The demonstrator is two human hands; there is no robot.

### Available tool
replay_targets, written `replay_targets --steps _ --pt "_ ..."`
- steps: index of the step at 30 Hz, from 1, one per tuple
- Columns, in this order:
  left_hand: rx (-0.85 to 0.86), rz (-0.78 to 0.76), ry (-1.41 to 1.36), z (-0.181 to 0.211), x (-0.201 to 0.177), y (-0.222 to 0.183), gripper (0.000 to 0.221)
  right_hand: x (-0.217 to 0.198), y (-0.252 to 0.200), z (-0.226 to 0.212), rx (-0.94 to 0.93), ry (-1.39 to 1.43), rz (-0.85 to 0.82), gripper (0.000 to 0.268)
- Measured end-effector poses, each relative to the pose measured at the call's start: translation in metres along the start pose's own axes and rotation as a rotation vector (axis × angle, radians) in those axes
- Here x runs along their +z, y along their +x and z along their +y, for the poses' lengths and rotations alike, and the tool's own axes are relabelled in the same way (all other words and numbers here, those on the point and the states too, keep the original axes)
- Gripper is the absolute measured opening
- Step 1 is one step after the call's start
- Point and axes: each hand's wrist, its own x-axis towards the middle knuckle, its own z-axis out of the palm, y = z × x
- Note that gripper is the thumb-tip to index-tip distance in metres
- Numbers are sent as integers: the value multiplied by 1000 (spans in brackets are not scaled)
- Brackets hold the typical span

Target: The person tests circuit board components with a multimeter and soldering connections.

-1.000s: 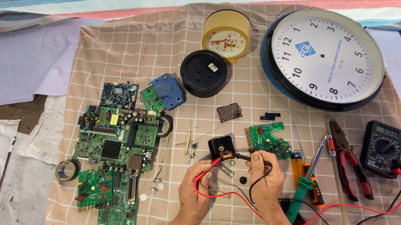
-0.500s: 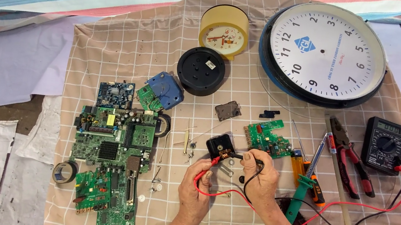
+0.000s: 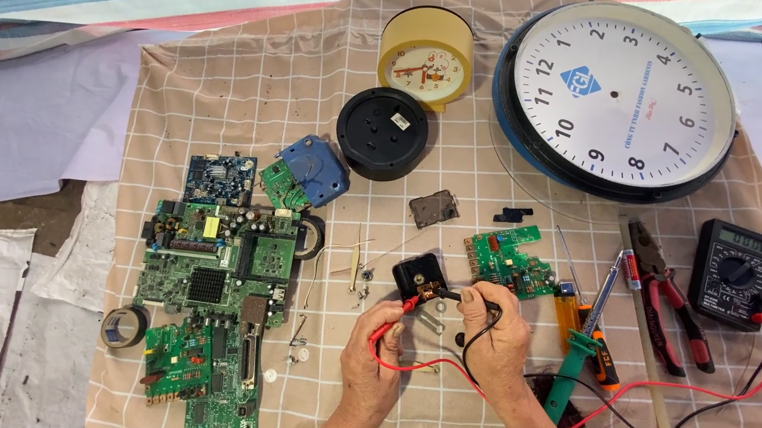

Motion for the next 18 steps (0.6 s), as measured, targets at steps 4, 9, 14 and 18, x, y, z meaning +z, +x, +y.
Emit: replay_targets --steps 4,9,14,18 --pt "2 4 24 2 0 1 20 0 0 0 -5 -23 9 12" --pt "18 16 51 5 0 2 20 -1 1 -5 17 -9 12 12" --pt "9 1 51 4 0 1 19 -1 0 -4 12 -8 25 13" --pt "-3 9 46 2 1 1 19 0 0 -3 33 -5 22 15"
